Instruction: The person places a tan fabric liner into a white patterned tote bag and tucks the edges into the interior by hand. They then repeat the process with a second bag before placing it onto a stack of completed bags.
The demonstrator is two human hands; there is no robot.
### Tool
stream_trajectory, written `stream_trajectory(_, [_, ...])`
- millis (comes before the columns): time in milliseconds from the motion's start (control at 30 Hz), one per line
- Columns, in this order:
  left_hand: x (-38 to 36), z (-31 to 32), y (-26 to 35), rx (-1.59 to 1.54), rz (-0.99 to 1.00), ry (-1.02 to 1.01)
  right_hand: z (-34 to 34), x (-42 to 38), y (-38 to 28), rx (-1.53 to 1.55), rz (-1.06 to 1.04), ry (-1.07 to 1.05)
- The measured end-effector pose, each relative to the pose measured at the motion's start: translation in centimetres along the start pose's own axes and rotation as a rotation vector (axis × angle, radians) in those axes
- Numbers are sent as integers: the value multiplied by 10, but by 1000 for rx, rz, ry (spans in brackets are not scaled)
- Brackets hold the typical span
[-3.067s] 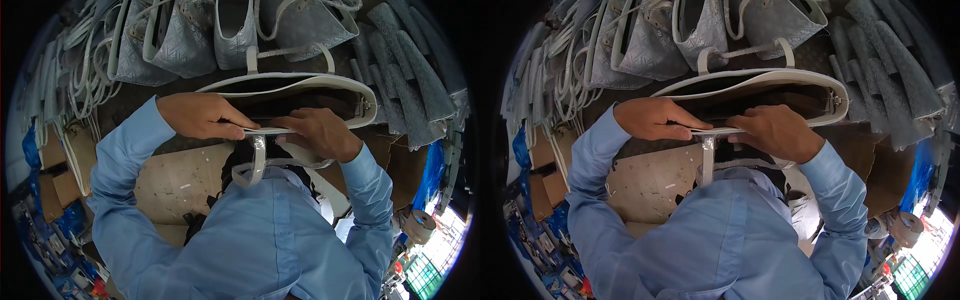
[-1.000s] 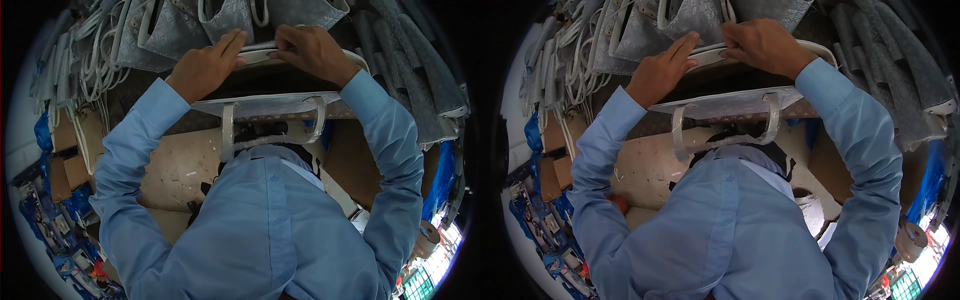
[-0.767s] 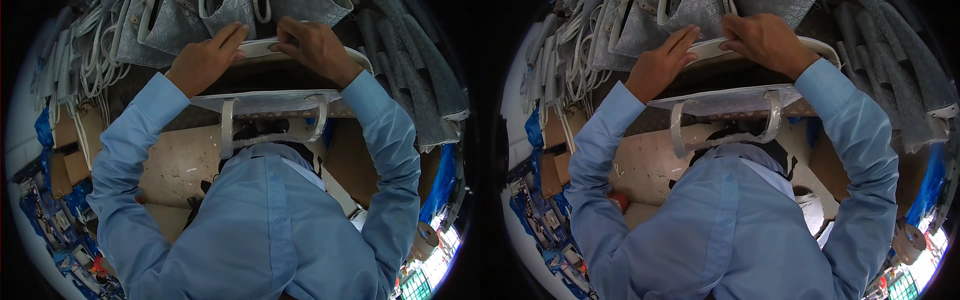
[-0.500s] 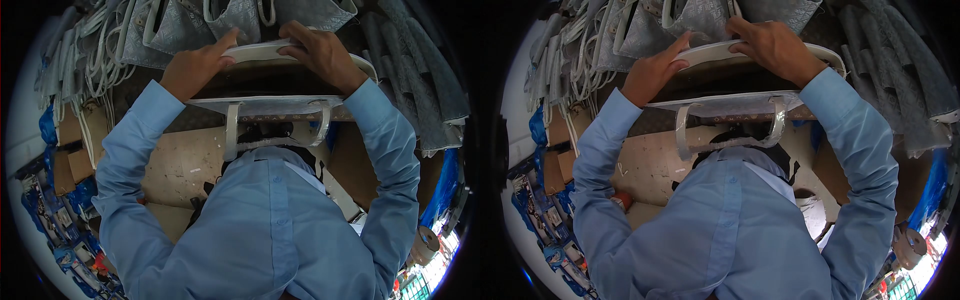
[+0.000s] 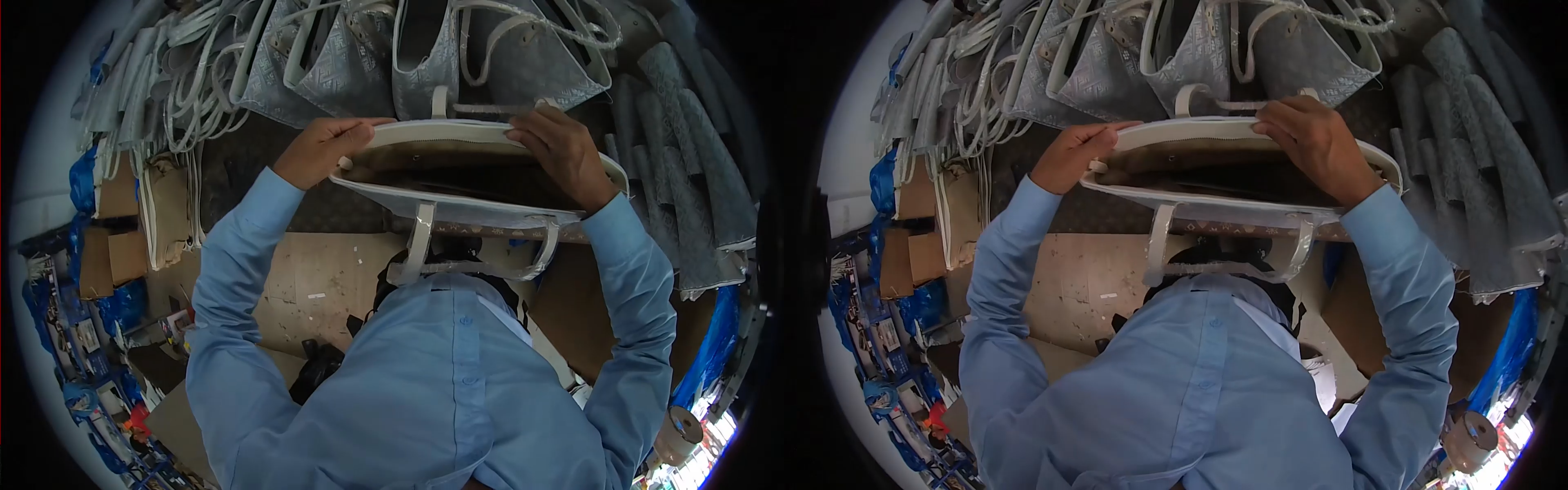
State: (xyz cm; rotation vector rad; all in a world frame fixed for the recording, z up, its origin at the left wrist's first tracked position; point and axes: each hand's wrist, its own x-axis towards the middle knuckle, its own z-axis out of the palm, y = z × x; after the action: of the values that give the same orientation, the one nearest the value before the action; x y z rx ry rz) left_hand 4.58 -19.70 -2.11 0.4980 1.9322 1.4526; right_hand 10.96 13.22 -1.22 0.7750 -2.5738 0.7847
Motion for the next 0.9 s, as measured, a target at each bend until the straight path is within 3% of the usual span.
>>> stream_trajectory(33, [1,2,2,8,16,3,1,0,1,4,6,-10])
stream_trajectory(100, [1,6,5,-370,-30,-48,3,0,1,-6,-15,-4])
stream_trajectory(167, [5,5,2,-479,-48,-67,6,1,2,-24,-31,5])
stream_trajectory(233, [7,5,0,-55,102,36,14,4,-2,-30,-58,19])
stream_trajectory(267, [7,5,2,-54,116,24,16,7,-6,-47,-53,23])
stream_trajectory(333, [6,3,16,257,60,-16,19,18,-11,-105,-6,-185])
stream_trajectory(367, [6,7,27,458,137,-9,22,23,-12,-121,0,-170])
stream_trajectory(400, [15,11,31,467,150,-19,26,25,-12,-121,-50,-146])
stream_trajectory(467, [31,18,30,886,366,-58,31,24,-8,-124,-99,-127])
stream_trajectory(667, [37,12,24,762,334,-120,17,4,-1,-104,59,-163])
stream_trajectory(733, [24,5,21,729,335,-97,11,-5,21,-359,-172,19])
stream_trajectory(800, [19,8,27,695,332,-80,-7,-16,40,-281,-95,48])
stream_trajectory(867, [16,16,43,604,87,1,-26,-35,45,-205,-26,73])
stream_trajectory(900, [16,17,39,606,101,-15,-37,-42,43,-136,186,79])
